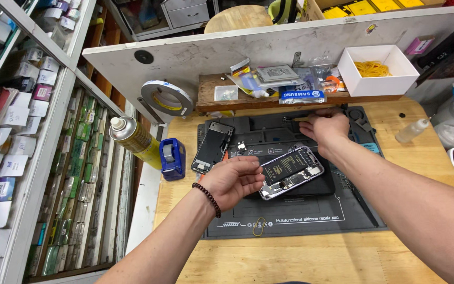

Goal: The person uses a precision screwdriver to remove screws from the internal frame of a disassembled smartphone. They then use a plastic pry tool to carefully lift and separate a ribbon cable connector from the motherboard.

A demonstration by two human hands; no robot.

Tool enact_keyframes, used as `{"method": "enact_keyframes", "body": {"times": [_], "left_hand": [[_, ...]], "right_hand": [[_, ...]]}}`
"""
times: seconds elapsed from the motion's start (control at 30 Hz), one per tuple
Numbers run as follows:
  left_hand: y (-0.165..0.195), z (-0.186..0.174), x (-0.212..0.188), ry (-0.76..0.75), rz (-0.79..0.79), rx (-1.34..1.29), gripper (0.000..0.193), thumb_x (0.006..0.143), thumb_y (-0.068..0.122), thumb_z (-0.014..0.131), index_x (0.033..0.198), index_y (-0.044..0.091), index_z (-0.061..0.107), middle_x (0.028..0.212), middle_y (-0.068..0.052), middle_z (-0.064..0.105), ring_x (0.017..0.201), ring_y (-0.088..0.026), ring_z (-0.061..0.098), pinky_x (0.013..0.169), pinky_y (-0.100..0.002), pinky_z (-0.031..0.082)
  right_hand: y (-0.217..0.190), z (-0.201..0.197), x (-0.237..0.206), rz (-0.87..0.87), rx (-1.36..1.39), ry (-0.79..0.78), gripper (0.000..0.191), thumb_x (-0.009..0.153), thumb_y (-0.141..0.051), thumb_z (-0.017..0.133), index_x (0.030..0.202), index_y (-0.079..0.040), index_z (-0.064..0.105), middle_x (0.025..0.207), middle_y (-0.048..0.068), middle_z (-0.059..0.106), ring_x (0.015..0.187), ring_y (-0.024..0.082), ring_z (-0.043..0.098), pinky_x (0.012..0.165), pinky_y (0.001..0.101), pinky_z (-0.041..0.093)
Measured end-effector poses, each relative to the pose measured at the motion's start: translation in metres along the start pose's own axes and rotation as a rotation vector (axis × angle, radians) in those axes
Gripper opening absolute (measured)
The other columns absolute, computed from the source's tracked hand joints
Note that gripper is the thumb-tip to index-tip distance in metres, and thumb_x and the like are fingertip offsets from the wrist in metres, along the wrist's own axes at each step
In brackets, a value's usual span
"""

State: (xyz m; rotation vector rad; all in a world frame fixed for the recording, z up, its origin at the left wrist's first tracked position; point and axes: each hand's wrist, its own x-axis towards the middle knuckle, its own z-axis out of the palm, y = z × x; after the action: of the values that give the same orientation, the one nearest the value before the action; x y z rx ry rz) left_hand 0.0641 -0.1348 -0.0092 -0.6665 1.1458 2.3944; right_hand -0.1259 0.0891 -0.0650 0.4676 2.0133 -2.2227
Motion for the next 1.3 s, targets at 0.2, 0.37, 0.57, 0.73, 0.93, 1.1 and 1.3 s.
{"method": "enact_keyframes", "body": {"times": [0.2,0.37,0.57,0.73,0.93,1.1,1.3], "left_hand": [[-0.002,0.009,0.012,0.04,-0.021,-0.002,0.025,0.093,0.006,0.066,0.117,0.003,0.061,0.091,-0.009,0.069,0.082,-0.02,0.07,0.076,-0.035,0.061],[0.003,0.028,0.032,0.058,0.039,0.128,0.021,0.093,0.006,0.065,0.114,0.002,0.063,0.089,-0.008,0.068,0.079,-0.018,0.069,0.072,-0.034,0.06],[0.024,0.07,0.097,0.22,0.418,1.072,0.032,0.089,0.004,0.063,0.119,0.005,0.072,0.102,-0.017,0.076,0.091,-0.03,0.071,0.081,-0.041,0.059],[0.035,0.103,0.174,0.28,0.414,1.702,0.057,0.084,0.004,0.06,0.139,0.021,0.061,0.125,-0.022,0.067,0.118,-0.039,0.064,0.101,-0.046,0.053],[0.036,0.12,0.258,0.215,0.393,1.929,0.059,0.088,0.009,0.058,0.146,0.021,0.052,0.134,-0.02,0.062,0.121,-0.038,0.062,0.099,-0.048,0.053],[0.032,0.12,0.287,0.199,0.387,1.912,0.06,0.088,0.007,0.057,0.146,0.022,0.054,0.133,-0.02,0.064,0.121,-0.037,0.064,0.102,-0.046,0.053],[0.028,0.126,0.292,0.206,0.409,1.911,0.059,0.089,0.008,0.057,0.146,0.022,0.054,0.134,-0.021,0.063,0.121,-0.038,0.063,0.102,-0.045,0.053]], "right_hand": [[-0.003,-0.006,0.004,0.012,0.004,0.008,0.021,0.094,0.005,0.059,0.113,0.002,0.052,0.105,0.016,0.067,0.089,0.03,0.076,0.076,0.0386,0.068],[-0.013,-0.015,0.001,-0.01,-0.05,-0.015,0.022,0.095,0.002,0.063,0.114,0.004,0.054,0.104,0.016,0.067,0.086,0.029,0.076,0.072,0.0366,0.065],[-0.025,-0.021,0.008,-0.049,-0.135,-0.034,0.018,0.095,-0.001,0.063,0.112,0.004,0.059,0.099,0.014,0.07,0.082,0.025,0.076,0.068,0.033,0.064],[-0.033,-0.028,0.028,-0.077,-0.19,-0.012,0.014,0.093,-0.002,0.064,0.107,0.003,0.064,0.099,0.012,0.072,0.079,0.023,0.077,0.066,0.0331,0.064],[-0.035,-0.045,0.057,-0.105,-0.207,-0.02,0.016,0.093,-0.004,0.064,0.108,0.003,0.064,0.098,0.01,0.073,0.079,0.02,0.076,0.065,0.0325,0.064],[-0.035,-0.059,0.075,-0.1,-0.235,-0.034,0.017,0.094,-0.007,0.065,0.11,0.002,0.064,0.098,0.011,0.073,0.079,0.019,0.076,0.065,0.0315,0.064],[-0.037,-0.065,0.079,-0.099,-0.231,-0.039,0.018,0.095,-0.007,0.064,0.11,0.002,0.064,0.097,0.01,0.073,0.078,0.019,0.076,0.065,0.0311,0.063]]}}
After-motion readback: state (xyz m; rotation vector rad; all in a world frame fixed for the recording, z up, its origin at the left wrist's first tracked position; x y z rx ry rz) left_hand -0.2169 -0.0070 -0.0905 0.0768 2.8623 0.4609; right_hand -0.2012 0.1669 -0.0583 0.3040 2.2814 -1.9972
